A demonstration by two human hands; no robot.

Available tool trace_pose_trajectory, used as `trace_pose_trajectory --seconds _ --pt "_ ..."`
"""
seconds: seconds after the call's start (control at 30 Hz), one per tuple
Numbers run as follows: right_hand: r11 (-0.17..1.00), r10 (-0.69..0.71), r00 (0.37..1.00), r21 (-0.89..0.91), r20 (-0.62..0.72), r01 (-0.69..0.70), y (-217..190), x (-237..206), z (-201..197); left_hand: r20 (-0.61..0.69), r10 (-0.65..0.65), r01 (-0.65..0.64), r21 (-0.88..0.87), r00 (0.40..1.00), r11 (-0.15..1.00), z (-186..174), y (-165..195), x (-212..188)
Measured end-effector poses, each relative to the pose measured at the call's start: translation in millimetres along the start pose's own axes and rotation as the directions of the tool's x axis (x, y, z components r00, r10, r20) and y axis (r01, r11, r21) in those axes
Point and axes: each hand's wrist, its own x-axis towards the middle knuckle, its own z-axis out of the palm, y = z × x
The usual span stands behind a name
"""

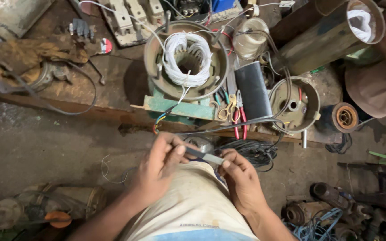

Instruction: The person strips insulation from wires, twists them together, and wraps the connections with electrical tape. They also use scissors to cut a piece of black tape and handle a cylindrical metal component on the workbench.

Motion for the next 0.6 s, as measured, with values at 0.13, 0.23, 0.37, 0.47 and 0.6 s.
trace_pose_trajectory --seconds 0.13,0.23,0.37,0.47,0.6 --pt "0.475 -0.437 0.867 -0.758 0.237 0.447 -12 -1 5 0.059 0.307 -0.309 0.326 0.950 0.894 -3 -14 -7" --pt "0.269 -0.431 0.737 -0.705 0.521 0.656 -23 2 9 0.098 0.422 -0.414 0.481 0.901 0.773 10 -28 2" --pt "0.333 -0.383 0.691 -0.606 0.614 0.723 -28 22 5 0.031 0.324 -0.274 0.612 0.946 0.742 11 -56 25" --pt "0.366 -0.392 0.713 -0.612 0.582 0.701 -28 29 -9 -0.026 0.266 -0.186 0.648 0.964 0.738 16 -97 60" --pt "0.428 -0.401 0.750 -0.616 0.526 0.661 -28 39 -28 -0.089 0.197 -0.089 0.662 0.976 0.744 16 -146 92"
